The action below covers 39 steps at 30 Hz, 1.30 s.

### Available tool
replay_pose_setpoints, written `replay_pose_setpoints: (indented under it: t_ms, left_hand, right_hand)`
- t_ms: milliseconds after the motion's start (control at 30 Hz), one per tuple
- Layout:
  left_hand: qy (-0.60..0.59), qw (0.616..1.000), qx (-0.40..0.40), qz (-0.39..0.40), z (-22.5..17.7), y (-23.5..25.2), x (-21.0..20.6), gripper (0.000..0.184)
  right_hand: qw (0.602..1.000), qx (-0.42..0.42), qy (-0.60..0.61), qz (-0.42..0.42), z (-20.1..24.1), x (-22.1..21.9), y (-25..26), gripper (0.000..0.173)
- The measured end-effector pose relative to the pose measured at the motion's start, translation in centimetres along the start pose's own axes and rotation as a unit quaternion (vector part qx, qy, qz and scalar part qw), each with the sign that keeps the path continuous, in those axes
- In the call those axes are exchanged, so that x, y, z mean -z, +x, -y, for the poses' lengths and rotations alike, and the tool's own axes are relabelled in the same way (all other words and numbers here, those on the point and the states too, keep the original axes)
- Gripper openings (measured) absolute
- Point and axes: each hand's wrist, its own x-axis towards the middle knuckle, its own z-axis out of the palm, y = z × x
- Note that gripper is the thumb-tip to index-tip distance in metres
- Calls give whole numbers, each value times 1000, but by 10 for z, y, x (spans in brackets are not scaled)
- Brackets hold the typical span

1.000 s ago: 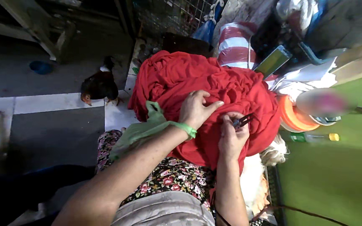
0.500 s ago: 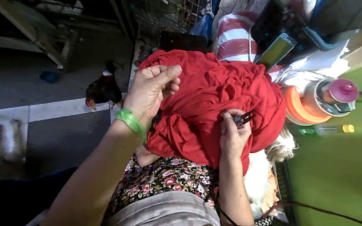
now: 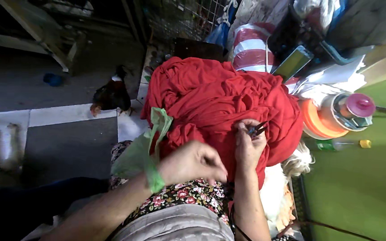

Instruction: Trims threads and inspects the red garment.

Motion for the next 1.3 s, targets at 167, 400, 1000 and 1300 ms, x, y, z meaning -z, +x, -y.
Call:
replay_pose_setpoints:
  t_ms: [167,400,1000,1300]
  left_hand:
    - [3,978,-48,203,9,-15,-40,13]
    - [23,968,-97,228,12,-29,-63,14]
    - [453,822,95,-331,51,-101,52,30]
    - [415,821,124,-371,18,-139,68,22]
  right_hand:
    - [997,3,-45,66,21,0,-7,13]
    - [909,-30,-133,393,49,-87,-60,84]
    - [947,26,-65,313,50,-94,-36,23]
    - [920,-40,-83,382,37,-61,-9,48]
